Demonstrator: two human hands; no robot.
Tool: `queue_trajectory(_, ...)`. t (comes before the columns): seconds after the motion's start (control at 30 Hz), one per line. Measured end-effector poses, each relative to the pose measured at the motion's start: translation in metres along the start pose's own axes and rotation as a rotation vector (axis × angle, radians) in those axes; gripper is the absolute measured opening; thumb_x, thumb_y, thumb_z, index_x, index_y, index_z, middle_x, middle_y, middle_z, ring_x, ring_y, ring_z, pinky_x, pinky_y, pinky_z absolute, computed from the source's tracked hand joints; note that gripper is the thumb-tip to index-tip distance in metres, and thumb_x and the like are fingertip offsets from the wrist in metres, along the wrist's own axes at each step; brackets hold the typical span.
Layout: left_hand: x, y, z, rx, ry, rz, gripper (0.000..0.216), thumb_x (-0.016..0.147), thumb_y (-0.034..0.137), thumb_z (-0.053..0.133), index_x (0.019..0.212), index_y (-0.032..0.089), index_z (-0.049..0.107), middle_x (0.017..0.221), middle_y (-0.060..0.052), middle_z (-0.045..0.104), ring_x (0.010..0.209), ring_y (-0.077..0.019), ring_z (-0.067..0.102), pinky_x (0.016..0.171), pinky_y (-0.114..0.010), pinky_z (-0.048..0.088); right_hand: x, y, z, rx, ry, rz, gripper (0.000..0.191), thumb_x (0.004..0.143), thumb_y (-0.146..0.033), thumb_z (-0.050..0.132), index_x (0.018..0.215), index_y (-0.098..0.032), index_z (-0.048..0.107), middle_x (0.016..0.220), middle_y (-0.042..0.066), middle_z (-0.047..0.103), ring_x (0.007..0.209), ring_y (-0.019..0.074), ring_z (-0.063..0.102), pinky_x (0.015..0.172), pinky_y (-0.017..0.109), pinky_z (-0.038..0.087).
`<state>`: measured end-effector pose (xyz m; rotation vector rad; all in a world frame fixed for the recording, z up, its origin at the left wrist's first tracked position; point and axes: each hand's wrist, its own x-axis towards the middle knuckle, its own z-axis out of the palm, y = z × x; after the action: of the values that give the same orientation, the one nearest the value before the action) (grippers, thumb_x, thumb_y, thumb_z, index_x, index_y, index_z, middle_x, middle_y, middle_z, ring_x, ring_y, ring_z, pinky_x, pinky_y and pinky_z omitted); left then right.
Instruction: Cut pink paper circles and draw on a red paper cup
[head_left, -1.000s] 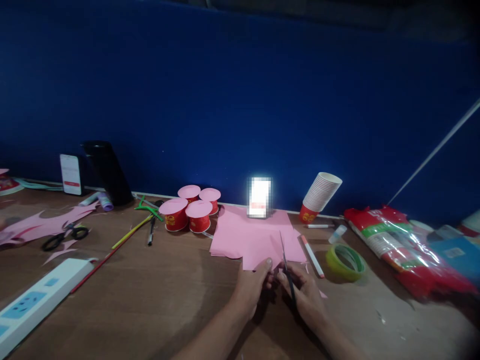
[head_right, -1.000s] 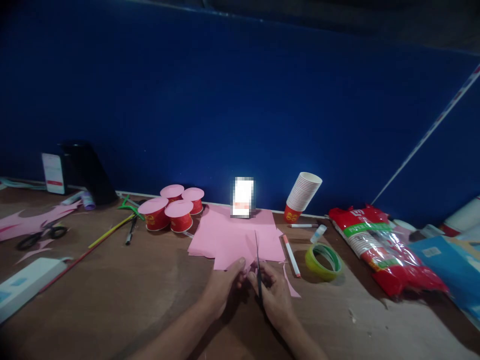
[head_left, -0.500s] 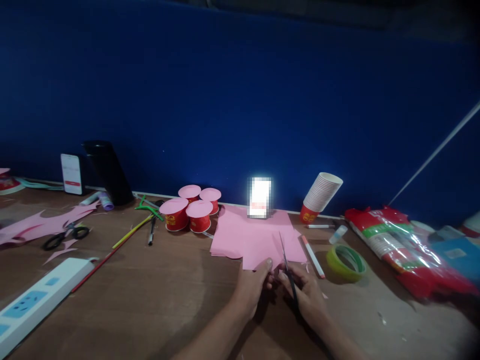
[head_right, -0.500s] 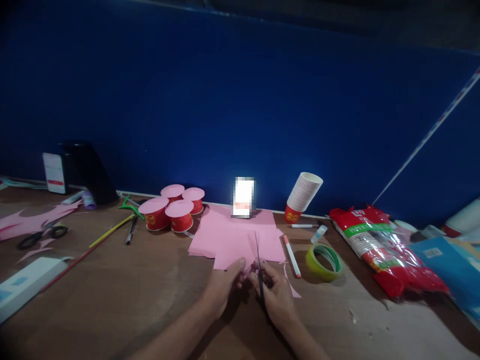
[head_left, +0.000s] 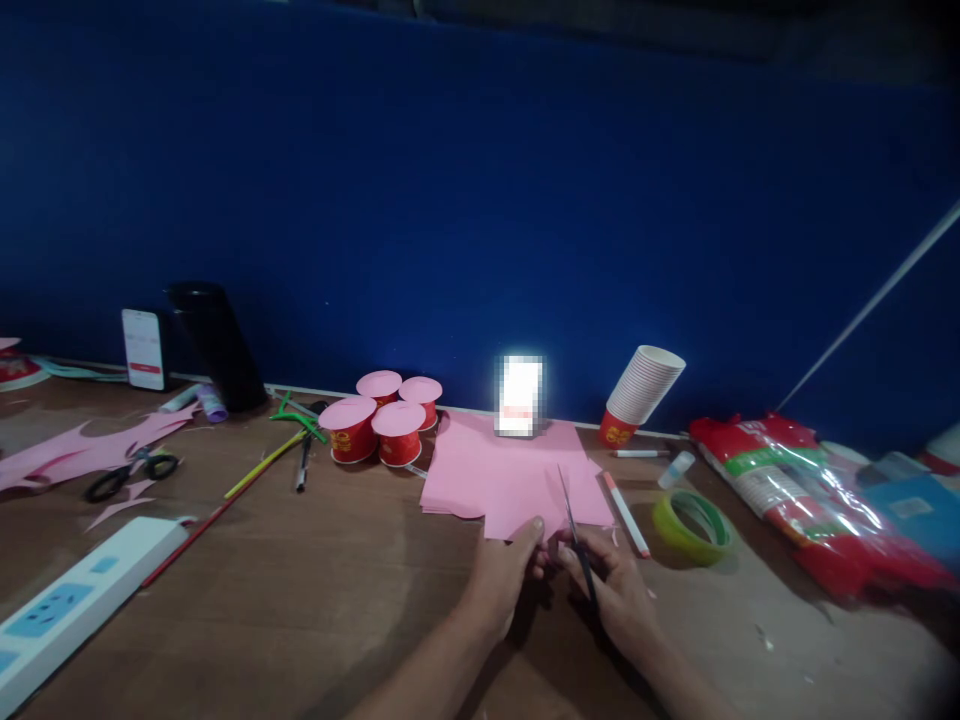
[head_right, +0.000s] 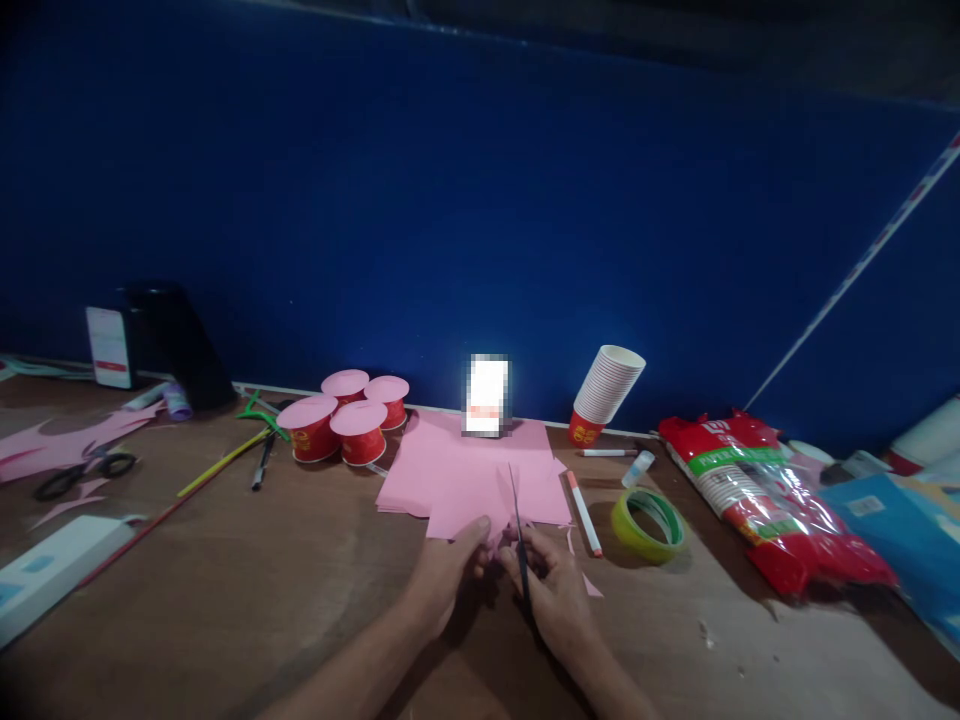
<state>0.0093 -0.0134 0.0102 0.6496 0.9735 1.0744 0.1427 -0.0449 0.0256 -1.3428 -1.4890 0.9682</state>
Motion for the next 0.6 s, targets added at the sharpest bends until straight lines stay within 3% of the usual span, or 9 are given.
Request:
queue_trajectory(0.3,0.0008,0.0015,-0.0002,0.008,0.026,0.044,0.035,0.065,0.046,0.070,0.065,0.013,0.059,0.049,0.001,0.055,0.041,-0.0091,0.048,0.040,-0.021,0.041,0.0014,-0.0024,-0.0022,-0.086,0.004,-0.030,0.032,0.083,-0.042,0.057,0.100,-0.017,0.069,0.072,0.003,0.066,0.073,0.0196,0.061,0.061,0.024,0.049)
queue_trajectory(0.6,0.0052,0.0028,-0.0024,0.018,0.037,0.123,0.034,0.064,0.043,0.072,0.068,0.012,0.060,0.052,0.001,0.057,0.044,-0.0082,0.050,0.045,-0.020,0.042,0.0001,-0.0061,-0.0001,-0.060,-0.013,0.008,0.031,0.081,-0.042,0.060,0.096,-0.017,0.069,0.065,0.001,0.061,0.057,0.0157,0.053,0.049,0.022,0.042)
